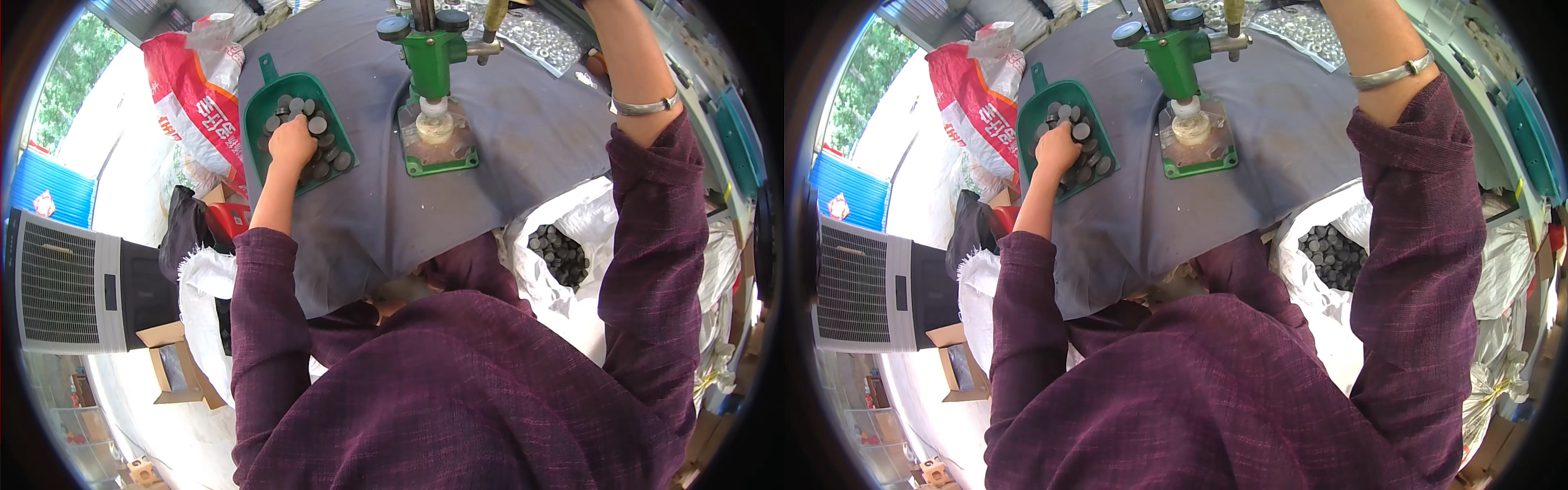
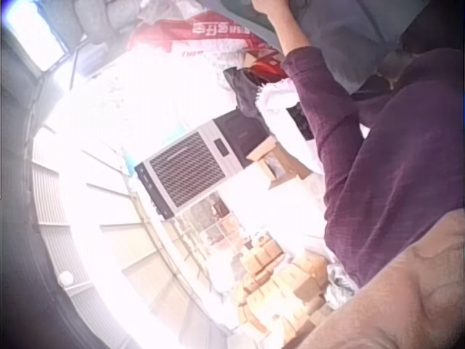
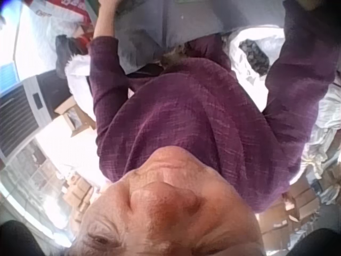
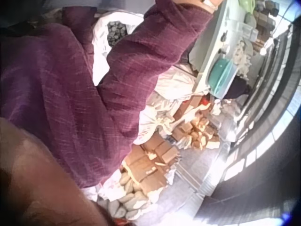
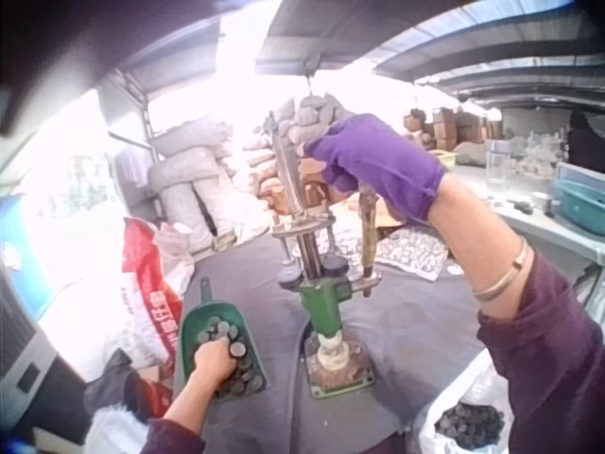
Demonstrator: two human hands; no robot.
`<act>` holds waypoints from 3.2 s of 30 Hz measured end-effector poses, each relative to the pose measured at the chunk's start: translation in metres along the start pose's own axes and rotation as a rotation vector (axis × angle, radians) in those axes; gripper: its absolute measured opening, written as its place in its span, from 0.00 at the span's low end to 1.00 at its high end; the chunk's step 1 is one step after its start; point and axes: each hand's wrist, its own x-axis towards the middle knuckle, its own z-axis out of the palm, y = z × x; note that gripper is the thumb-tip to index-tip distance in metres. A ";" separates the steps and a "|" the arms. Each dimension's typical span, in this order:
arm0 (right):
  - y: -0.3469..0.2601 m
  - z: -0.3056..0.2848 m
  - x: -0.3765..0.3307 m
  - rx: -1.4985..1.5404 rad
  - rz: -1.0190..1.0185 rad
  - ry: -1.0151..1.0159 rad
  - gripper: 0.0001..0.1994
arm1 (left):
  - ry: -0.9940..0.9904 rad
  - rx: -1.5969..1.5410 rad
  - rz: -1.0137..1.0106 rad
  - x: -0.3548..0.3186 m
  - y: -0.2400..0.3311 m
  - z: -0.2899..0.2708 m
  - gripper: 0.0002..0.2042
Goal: The person processes small circular parts using a manual press.
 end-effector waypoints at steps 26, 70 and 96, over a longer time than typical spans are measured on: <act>0.007 -0.006 0.006 -0.015 -0.079 -0.023 0.11 | -0.130 -2.492 -0.327 -0.028 -0.002 0.010 0.12; 0.006 -0.001 0.007 -0.021 -0.098 -0.030 0.10 | -1.106 -2.157 -0.010 -0.175 0.239 -0.031 0.23; 0.010 -0.002 0.014 -0.151 -0.065 0.033 0.10 | 0.063 -0.802 -0.028 -0.131 -0.007 -0.012 0.06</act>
